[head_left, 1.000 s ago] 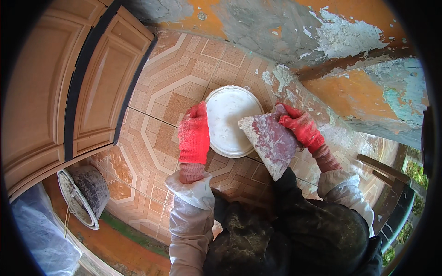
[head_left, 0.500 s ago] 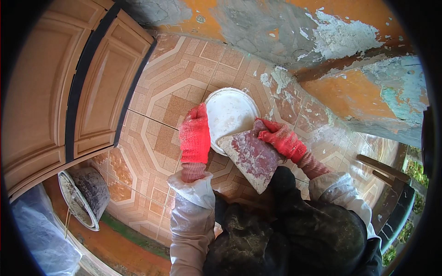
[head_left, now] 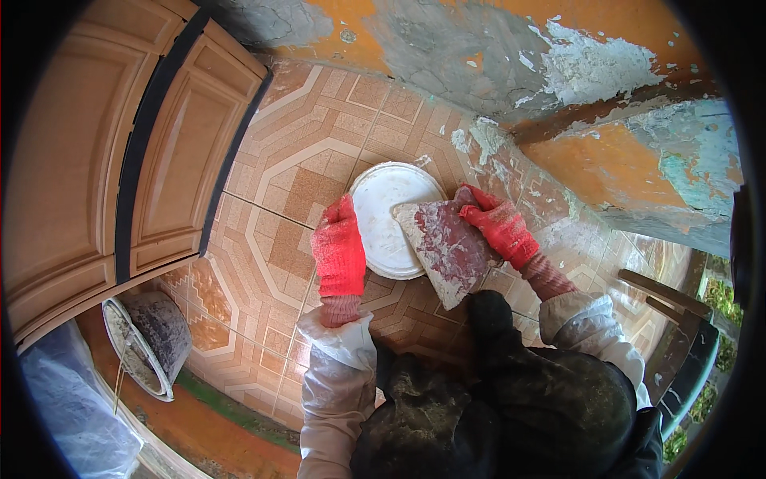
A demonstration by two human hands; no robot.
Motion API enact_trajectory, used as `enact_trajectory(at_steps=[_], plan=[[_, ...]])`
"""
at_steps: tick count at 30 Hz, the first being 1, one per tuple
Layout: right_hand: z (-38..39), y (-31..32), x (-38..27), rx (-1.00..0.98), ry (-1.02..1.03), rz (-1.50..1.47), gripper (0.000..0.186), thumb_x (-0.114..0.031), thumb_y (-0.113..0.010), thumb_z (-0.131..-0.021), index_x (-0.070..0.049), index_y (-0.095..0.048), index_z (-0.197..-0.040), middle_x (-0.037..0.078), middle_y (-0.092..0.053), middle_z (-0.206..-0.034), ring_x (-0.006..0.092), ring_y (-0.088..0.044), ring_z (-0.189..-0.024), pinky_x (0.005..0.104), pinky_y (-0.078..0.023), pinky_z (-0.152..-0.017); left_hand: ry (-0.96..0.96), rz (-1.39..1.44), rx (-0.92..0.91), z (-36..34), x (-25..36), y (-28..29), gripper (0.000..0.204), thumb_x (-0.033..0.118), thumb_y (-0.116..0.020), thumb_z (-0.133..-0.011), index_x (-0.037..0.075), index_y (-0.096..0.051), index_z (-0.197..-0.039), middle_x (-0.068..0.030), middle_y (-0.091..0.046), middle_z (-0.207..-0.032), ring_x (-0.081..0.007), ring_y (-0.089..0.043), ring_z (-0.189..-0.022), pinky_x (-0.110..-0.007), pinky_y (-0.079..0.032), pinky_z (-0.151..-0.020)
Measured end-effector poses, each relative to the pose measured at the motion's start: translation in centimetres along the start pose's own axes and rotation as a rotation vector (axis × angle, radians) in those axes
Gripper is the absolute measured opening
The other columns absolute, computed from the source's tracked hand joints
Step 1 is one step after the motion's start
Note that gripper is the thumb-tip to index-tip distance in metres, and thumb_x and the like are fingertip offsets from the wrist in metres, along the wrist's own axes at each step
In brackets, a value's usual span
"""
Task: The person applies a white substance to a damaged orange wall using a metal scraper, picking up more substance from a white container lid between strokes.
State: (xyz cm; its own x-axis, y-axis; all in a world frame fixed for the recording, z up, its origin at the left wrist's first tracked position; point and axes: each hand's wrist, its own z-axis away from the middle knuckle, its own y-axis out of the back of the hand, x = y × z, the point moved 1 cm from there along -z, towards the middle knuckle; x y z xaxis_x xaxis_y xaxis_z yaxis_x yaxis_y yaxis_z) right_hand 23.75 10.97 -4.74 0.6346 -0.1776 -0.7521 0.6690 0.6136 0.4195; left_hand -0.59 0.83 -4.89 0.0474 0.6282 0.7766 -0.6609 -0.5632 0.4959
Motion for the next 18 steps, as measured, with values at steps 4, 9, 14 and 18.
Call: enact_trajectory(at_steps=[4, 9, 14, 18], plan=[[-0.4, 1.3, 0.9, 0.026, -0.018, -0.061, 0.052, -0.032, -0.061, -0.083, -0.011, -0.050, -0.130, 0.015, -0.063, -0.110, 0.0211, -0.060, -0.102, 0.0303, -0.044, -0.088, -0.004, 0.015, -0.023, 0.0, 0.3, 0.0, 0.039, 0.037, -0.053, -0.090, 0.001, -0.065, -0.098, -0.0129, -0.067, -0.086, -0.0205, -0.062, -0.080, -0.033, -0.047, -0.074], [0.3, -0.6, -0.9, -0.032, -0.009, -0.043, 0.054, -0.028, -0.062, -0.082, -0.011, -0.048, -0.131, 0.014, -0.063, -0.110, 0.0174, -0.059, -0.101, 0.0286, -0.044, -0.088, -0.012, 0.087, -0.037, 0.0, -0.7, -0.7, 0.038, 0.036, -0.054, -0.090, 0.001, -0.065, -0.101, -0.0124, -0.067, -0.088, -0.0197, -0.062, -0.084, -0.032, -0.047, -0.077], [0.3, 0.6, 0.5, 0.182, -0.092, -0.249, 0.051, -0.026, -0.062, -0.083, -0.008, -0.050, -0.130, 0.009, -0.064, -0.110, 0.0129, -0.057, -0.098, 0.0266, -0.043, -0.088, -0.058, 0.116, -0.013, 0.8, -0.7, -0.3, 0.035, 0.032, -0.055, -0.091, 0.003, -0.063, -0.109, -0.0122, -0.067, -0.096, -0.0187, -0.061, -0.090, -0.031, -0.047, -0.080], [0.6, 2.0, 1.1, 0.212, -0.123, -0.272, 0.052, -0.026, -0.063, -0.083, -0.006, -0.050, -0.130, 0.007, -0.063, -0.110, 0.0121, -0.057, -0.097, 0.0262, -0.043, -0.087, -0.111, 0.142, -0.030, 1.4, -1.1, -0.1, 0.033, 0.029, -0.055, -0.091, 0.004, -0.062, -0.112, -0.0123, -0.065, -0.101, -0.0201, -0.061, -0.093, -0.031, -0.047, -0.080]])
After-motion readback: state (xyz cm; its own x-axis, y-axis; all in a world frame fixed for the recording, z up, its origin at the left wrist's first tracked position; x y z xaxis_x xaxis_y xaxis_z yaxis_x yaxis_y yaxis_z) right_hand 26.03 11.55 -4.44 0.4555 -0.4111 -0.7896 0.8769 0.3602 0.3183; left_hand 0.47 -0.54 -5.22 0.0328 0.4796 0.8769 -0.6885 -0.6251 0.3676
